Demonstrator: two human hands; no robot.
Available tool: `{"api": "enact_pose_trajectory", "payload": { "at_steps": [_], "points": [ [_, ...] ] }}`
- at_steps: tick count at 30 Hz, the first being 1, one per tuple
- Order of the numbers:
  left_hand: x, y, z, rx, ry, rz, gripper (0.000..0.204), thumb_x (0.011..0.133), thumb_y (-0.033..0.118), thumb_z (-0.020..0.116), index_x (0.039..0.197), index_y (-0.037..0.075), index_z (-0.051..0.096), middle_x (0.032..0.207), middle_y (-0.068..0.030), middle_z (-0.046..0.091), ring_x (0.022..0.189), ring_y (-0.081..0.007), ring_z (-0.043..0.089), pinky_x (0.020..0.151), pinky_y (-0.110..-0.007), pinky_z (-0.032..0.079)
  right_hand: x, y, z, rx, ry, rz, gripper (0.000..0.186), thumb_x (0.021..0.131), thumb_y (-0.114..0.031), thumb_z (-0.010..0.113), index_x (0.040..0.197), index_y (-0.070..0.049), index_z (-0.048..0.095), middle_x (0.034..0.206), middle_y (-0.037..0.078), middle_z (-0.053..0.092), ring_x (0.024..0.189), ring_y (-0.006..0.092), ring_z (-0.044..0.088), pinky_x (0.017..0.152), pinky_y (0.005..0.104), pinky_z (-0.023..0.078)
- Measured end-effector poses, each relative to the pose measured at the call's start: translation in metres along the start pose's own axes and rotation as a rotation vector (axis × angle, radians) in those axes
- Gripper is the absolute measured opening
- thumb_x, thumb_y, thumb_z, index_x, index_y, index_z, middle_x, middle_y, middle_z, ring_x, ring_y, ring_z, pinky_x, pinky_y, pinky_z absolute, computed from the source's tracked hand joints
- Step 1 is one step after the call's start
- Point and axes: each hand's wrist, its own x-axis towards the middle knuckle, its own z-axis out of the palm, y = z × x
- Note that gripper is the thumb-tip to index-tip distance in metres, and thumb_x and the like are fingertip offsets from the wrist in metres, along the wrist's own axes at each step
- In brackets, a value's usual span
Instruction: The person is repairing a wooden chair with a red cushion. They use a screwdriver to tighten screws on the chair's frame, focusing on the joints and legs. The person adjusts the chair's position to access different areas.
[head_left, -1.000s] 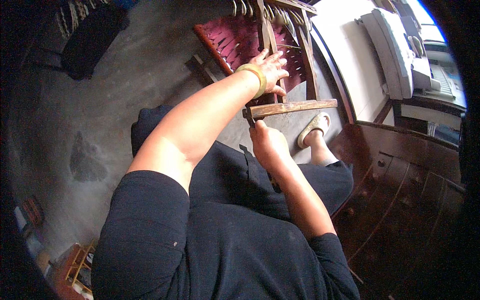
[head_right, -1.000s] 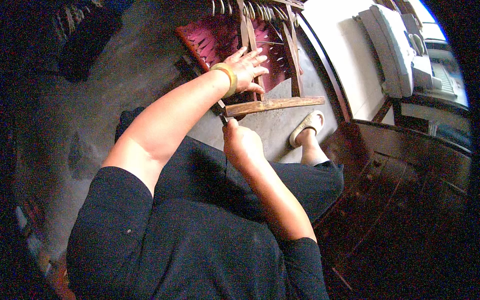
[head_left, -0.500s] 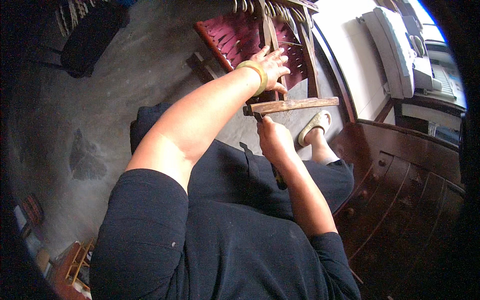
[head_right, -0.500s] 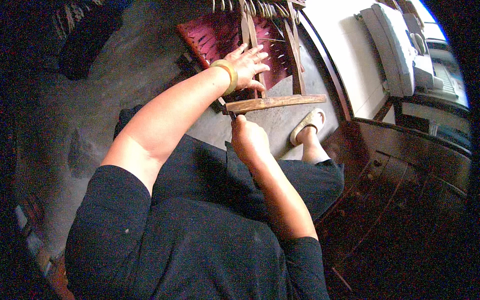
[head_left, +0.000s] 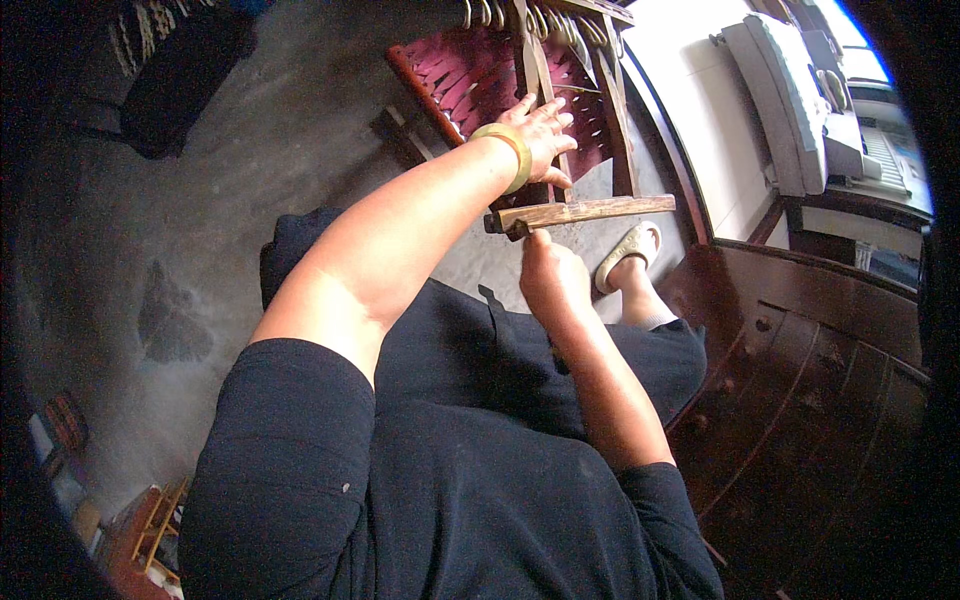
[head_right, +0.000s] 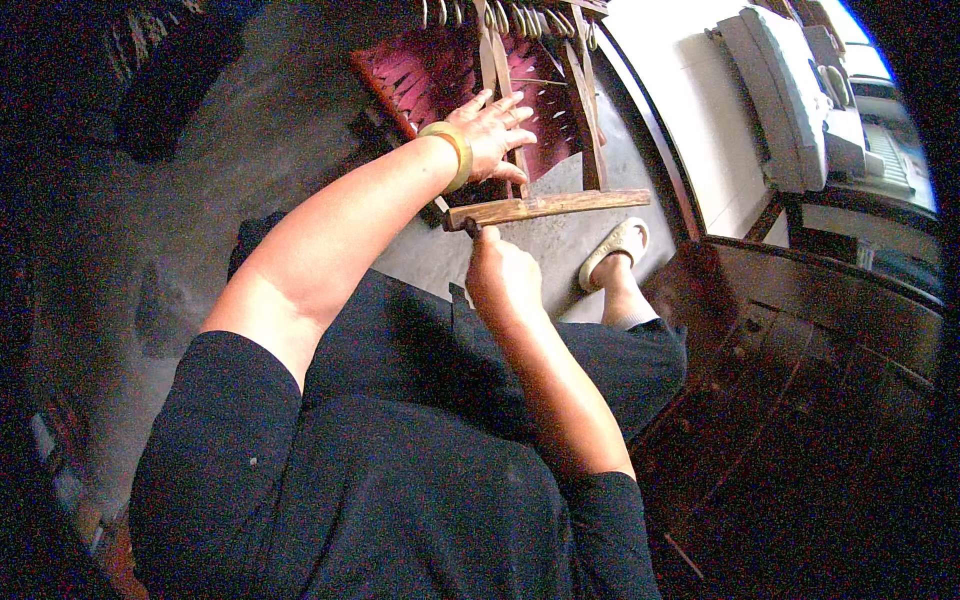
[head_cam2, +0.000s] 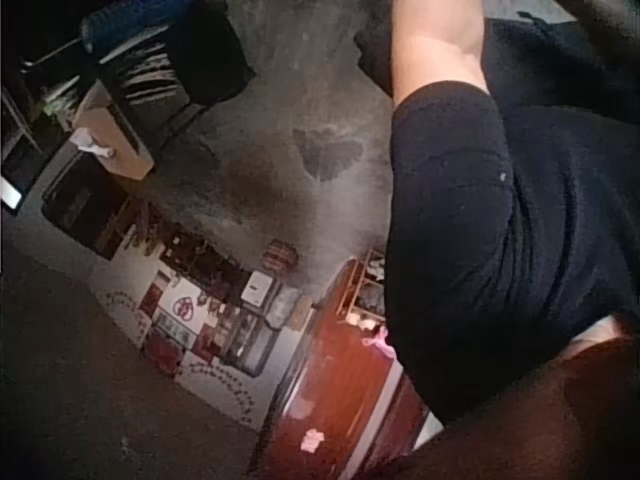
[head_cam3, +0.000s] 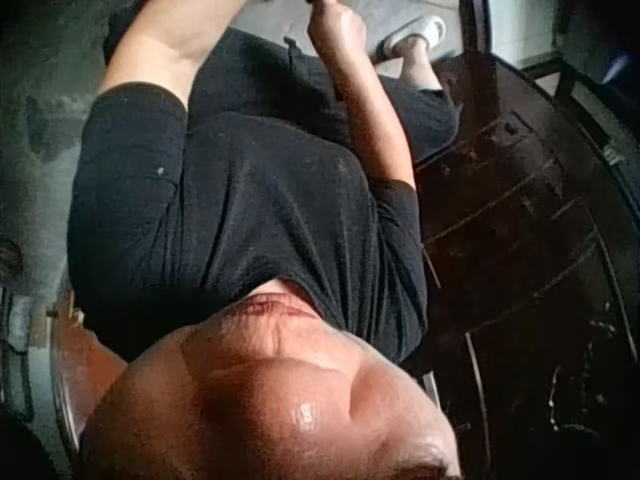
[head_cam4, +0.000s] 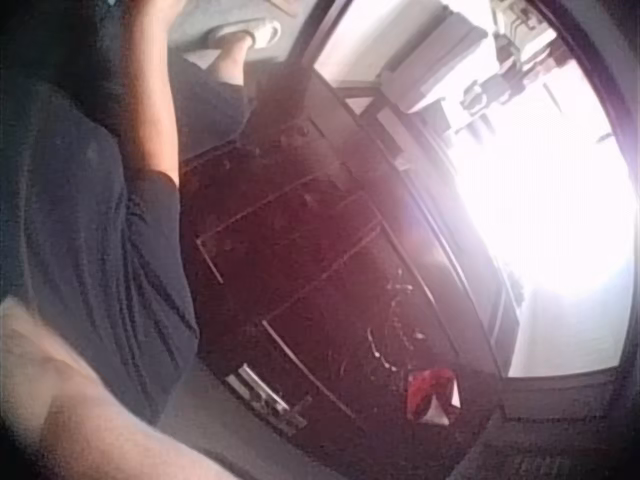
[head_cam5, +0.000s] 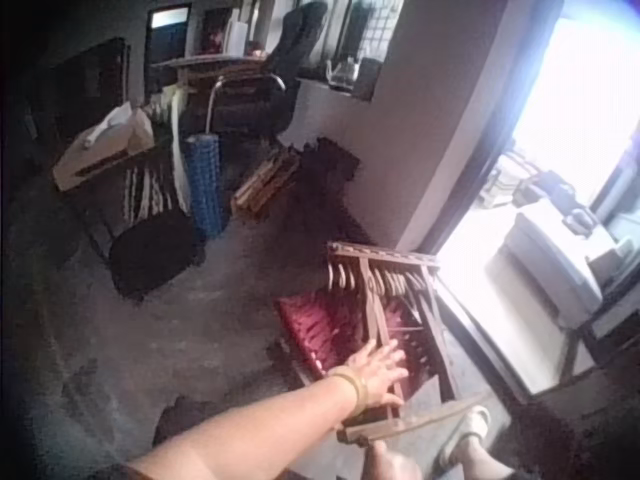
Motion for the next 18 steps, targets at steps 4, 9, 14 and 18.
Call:
{"api": "enact_pose_trajectory", "payload": {
  "at_steps": [4,9,14,18],
  "points": [
    [0.000,-0.002,0.003,0.014,0.009,0.001,0.069,0.075,0.064,0.049,0.128,0.021,0.045,0.143,-0.0076,0.028,0.136,-0.0250,0.011,0.109,-0.049,0.009,-0.002,-0.007,-0.003,-0.164,0.010,0.046,0.011,0.080,-0.009,0.046,0.090,-0.004,0.048,0.071,0.015,0.062,0.062,0.0317,0.064,0.057,0.0408,0.052],
    [0.002,-0.002,0.003,0.000,0.014,0.001,0.069,0.075,0.064,0.049,0.127,0.020,0.046,0.142,-0.0077,0.029,0.136,-0.0250,0.012,0.109,-0.049,0.010,-0.007,-0.022,-0.001,-0.159,-0.049,-0.071,0.008,0.080,-0.009,0.047,0.087,-0.004,0.048,0.072,0.015,0.061,0.062,0.0311,0.064,0.056,0.0394,0.052],
    [0.001,-0.002,0.004,0.017,0.027,0.005,0.069,0.074,0.065,0.049,0.127,0.020,0.046,0.142,-0.0077,0.029,0.136,-0.0251,0.012,0.109,-0.049,0.010,-0.011,-0.017,0.004,-0.069,0.107,-0.145,0.008,0.083,-0.011,0.048,0.086,-0.004,0.046,0.067,0.016,0.060,0.058,0.0317,0.062,0.053,0.0409,0.050],
    [0.001,-0.002,0.004,0.000,0.019,0.005,0.069,0.074,0.065,0.049,0.127,0.020,0.046,0.142,-0.0078,0.029,0.136,-0.0254,0.013,0.109,-0.049,0.010,-0.007,-0.003,0.004,-0.132,0.136,-0.067,0.007,0.084,-0.012,0.047,0.085,-0.004,0.046,0.066,0.016,0.060,0.055,0.0318,0.061,0.052,0.0410,0.049]
  ]
}}
